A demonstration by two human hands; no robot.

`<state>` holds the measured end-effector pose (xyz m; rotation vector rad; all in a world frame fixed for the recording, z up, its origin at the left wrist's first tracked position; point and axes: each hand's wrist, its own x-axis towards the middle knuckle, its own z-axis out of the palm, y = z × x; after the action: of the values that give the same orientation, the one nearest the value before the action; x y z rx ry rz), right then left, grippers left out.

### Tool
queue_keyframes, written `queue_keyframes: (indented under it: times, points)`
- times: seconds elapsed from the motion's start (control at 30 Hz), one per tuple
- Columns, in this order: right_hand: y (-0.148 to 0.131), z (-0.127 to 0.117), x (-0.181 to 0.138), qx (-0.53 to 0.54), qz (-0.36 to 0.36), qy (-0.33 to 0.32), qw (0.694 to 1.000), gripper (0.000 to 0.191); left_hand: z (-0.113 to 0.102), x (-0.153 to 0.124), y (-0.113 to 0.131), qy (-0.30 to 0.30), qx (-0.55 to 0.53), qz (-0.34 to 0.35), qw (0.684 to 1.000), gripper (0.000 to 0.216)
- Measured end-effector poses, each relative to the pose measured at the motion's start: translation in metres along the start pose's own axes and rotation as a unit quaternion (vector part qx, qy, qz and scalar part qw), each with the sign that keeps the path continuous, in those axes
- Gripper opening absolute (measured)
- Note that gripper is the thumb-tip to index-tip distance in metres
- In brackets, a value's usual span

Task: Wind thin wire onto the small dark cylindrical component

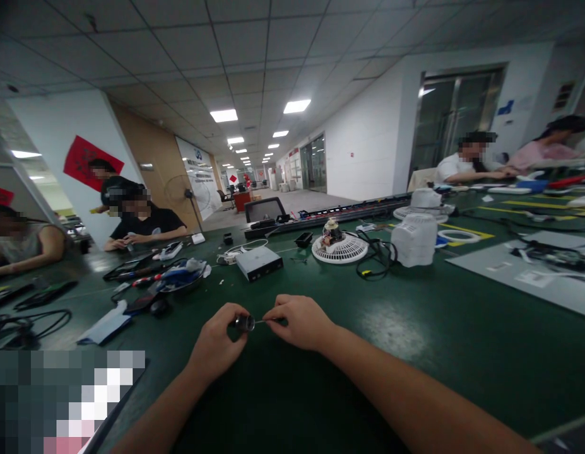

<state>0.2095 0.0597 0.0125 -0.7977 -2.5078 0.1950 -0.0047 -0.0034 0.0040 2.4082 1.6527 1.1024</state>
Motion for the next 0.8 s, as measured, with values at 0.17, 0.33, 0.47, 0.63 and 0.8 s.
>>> queue_keyframes:
  times: [0.17,0.33,0.47,0.63,0.8]
  points:
    - [-0.0034,-0.0001,0.0004,-0.013,0.01,0.008,1.0,0.024,0.0003,-0.0003,0.0018,-0.021,0.001,0.007,1.0,0.028]
    - [-0.002,-0.0001,0.0006,-0.037,0.016,-0.015,0.999,0.022,-0.0015,-0.0003,0.0028,-0.019,0.007,0.0,1.0,0.028]
    - [-0.0015,0.0008,-0.0001,0.017,-0.019,-0.035,0.999,0.023,-0.0008,-0.0001,0.0026,-0.015,0.003,0.007,1.0,0.028]
    - [-0.0012,0.0023,0.0002,-0.001,0.024,0.002,1.0,0.022,0.0026,-0.0002,0.0013,-0.009,0.007,0.006,1.0,0.028]
    - [0.0001,0.0039,-0.0001,0.015,-0.015,-0.031,0.999,0.022,0.0011,-0.0004,0.003,-0.026,0.012,0.001,1.0,0.029]
